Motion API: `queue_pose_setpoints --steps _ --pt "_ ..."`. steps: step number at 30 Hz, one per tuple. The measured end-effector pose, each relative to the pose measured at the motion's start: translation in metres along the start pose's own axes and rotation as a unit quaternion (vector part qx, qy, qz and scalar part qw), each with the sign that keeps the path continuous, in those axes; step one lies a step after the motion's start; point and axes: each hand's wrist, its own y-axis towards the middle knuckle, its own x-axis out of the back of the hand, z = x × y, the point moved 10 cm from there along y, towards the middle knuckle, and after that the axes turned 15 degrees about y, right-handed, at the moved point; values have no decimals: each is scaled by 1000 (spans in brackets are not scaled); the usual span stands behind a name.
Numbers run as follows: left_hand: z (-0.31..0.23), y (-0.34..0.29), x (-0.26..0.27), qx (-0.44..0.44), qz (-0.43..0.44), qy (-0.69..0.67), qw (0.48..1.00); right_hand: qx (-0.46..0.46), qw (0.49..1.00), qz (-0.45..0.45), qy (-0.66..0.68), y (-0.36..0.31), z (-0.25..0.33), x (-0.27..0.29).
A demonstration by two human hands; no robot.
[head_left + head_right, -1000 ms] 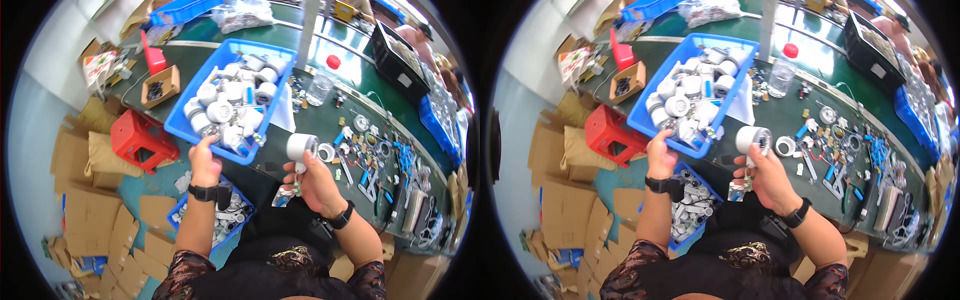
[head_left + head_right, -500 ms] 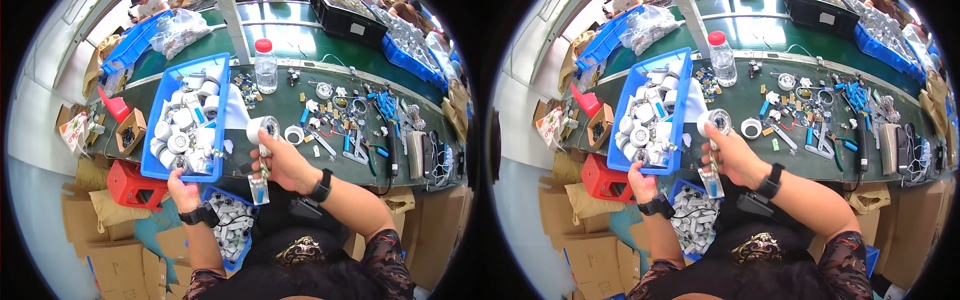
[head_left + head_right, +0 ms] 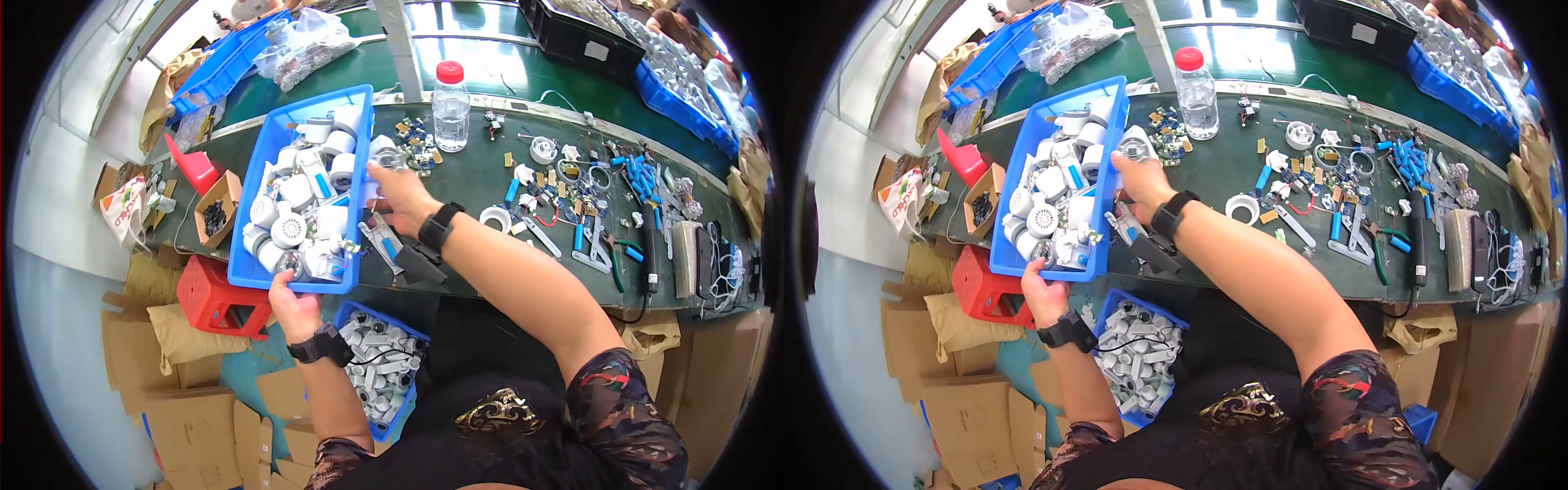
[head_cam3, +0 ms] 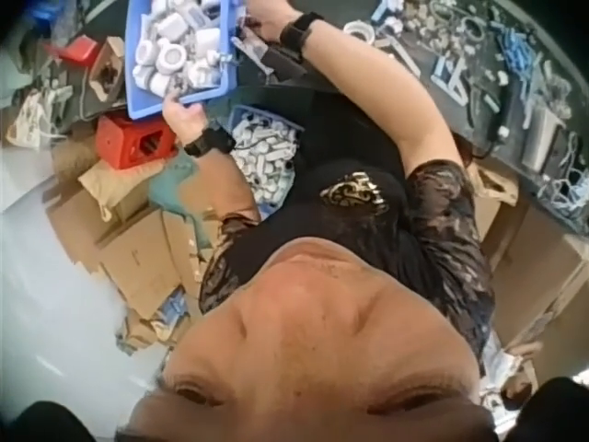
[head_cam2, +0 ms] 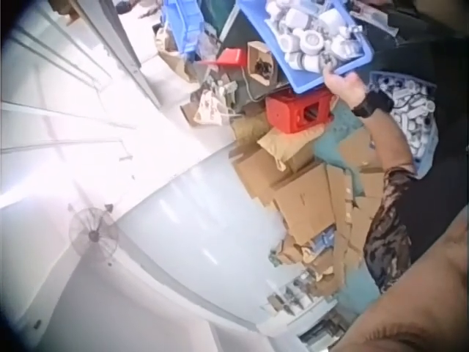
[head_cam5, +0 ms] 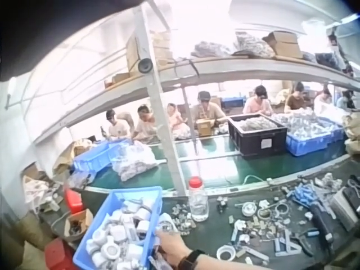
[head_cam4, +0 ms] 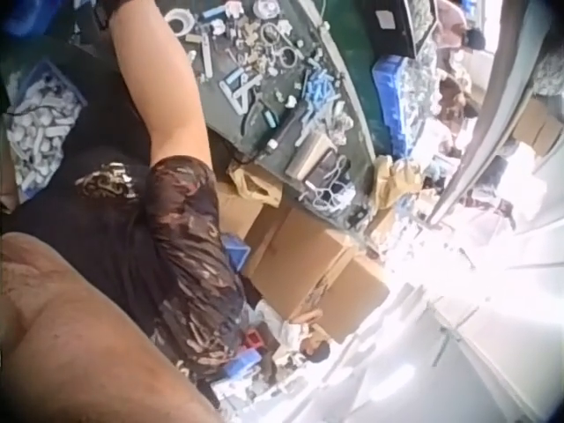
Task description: The person is assembling electronic components for a dome-shaped camera or sensor device at a factory workbench, using an electric screwdriver and manual placement.
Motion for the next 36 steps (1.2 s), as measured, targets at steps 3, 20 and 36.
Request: queue_pose_setpoints --steps 3,20,36 --pt "-13 6 3 -70 47 111 990 41 999 4 -3 31 -6 1" --pt "-75 -99 42 -276 -317 71 905 44 966 153 -202 -143 40 41" --pt "47 -157 -314 -402 280 625 607 410 688 -31 -597 -308 116 210"
